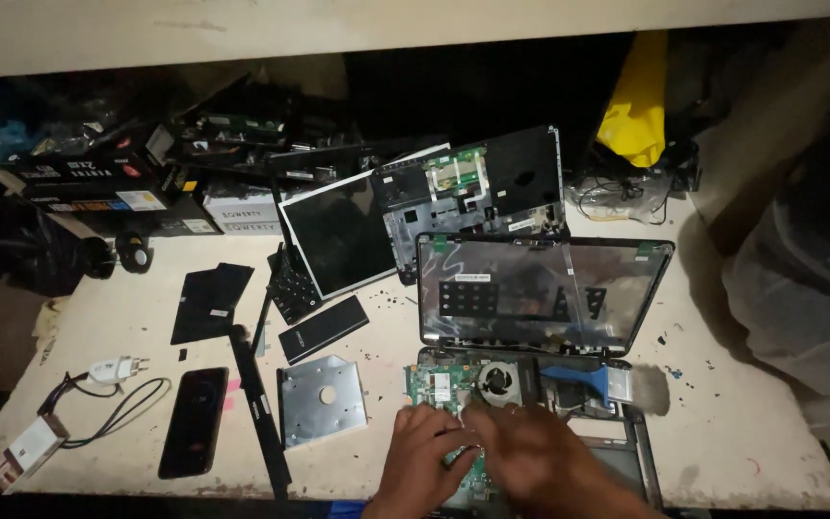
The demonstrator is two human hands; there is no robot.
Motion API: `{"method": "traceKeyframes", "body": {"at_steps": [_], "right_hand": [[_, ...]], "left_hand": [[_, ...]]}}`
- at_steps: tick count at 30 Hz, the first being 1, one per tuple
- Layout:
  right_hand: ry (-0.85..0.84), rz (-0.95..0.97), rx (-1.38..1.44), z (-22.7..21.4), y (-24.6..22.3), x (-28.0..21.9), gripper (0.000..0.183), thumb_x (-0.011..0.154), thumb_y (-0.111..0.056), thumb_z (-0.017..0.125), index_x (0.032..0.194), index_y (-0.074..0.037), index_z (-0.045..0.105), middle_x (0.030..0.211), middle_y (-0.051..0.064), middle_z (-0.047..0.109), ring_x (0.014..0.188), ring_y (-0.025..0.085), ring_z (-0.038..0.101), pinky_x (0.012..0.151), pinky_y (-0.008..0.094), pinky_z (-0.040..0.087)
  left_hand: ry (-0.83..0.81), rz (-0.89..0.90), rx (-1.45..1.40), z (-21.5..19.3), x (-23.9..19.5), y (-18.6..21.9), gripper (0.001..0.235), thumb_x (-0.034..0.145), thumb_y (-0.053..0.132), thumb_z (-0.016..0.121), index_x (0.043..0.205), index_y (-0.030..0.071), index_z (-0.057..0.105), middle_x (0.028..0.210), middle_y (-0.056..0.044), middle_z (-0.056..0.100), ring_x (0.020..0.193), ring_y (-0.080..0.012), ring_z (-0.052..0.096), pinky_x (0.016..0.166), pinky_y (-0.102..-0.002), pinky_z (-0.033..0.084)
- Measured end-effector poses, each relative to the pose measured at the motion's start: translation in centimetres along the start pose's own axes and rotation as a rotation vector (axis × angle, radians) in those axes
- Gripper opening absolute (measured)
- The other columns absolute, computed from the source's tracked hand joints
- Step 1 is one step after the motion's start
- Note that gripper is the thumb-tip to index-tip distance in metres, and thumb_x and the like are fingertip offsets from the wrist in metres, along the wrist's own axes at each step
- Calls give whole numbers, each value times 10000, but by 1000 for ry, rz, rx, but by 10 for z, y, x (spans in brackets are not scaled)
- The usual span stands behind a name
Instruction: The person cleans a laptop motherboard using a brush and a cloth. They brush dust off the board, wipe it with a cloth, and then use a screwdriver to remove the cooling fan before placing it on the table.
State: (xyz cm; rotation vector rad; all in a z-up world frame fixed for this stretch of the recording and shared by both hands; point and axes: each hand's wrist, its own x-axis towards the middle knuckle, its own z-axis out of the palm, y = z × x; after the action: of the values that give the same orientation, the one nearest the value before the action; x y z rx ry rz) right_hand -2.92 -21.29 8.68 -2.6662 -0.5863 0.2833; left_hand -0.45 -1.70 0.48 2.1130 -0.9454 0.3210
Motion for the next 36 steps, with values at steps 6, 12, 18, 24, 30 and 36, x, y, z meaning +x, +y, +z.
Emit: {"method": "traceKeyframes", "body": {"at_steps": [6, 12, 18, 24, 30, 36], "right_hand": [[-64, -193, -10, -32, -14, -11, 627, 712, 120, 690, 1274, -98, 518, 1070, 161, 665, 897, 405, 658, 716, 510, 523], [-284, 253, 27, -41, -28, -1, 426, 1045, -489, 473, 1390, -270, 353, 1039, 92, 719, 835, 417, 690, 685, 494, 506], [106, -257, -50, -22, -17, -11, 595, 906, -50, 658, 1411, 61, 363, 939, 205, 678, 709, 399, 680, 504, 517, 516], [292, -378, -257, -29, -18, -10, 415, 832, 56, 729, 1181, 66, 505, 763, 129, 614, 552, 301, 629, 370, 450, 505], [184, -288, -116, -29, -18, -9, 736, 821, 7, 811, 1424, 147, 413, 1003, 285, 722, 745, 401, 725, 570, 513, 605], [423, -245, -438, 15, 3, -8, 615, 811, -137, 716, 1398, -55, 554, 518, 11, 598, 350, 206, 566, 302, 428, 440]], "left_hand": [[-41, -66, -19, 2, -3, 1, 111, 950, 253, 757, 1035, 183, 757, 889, 1, 581, 871, -245, 512, 799, -397, 342], [-71, -140, -12, 6, -3, -1, 92, 945, 297, 745, 983, 230, 795, 859, 28, 583, 881, -233, 543, 794, -405, 342], [-133, -170, -19, 7, 0, -6, 88, 850, 231, 794, 932, 251, 768, 844, 32, 581, 877, -240, 538, 818, -395, 346], [-172, -207, -33, 7, 3, -8, 85, 860, 236, 792, 931, 278, 808, 874, 79, 638, 898, -213, 565, 861, -405, 324], [-262, -233, -57, 1, 6, -6, 129, 881, 295, 792, 1007, 272, 812, 919, 52, 655, 919, -236, 541, 782, -428, 321], [-100, -21, -2, 1, 2, -6, 42, 846, 276, 775, 869, 240, 774, 888, 39, 621, 886, -278, 570, 776, -450, 331]]}}
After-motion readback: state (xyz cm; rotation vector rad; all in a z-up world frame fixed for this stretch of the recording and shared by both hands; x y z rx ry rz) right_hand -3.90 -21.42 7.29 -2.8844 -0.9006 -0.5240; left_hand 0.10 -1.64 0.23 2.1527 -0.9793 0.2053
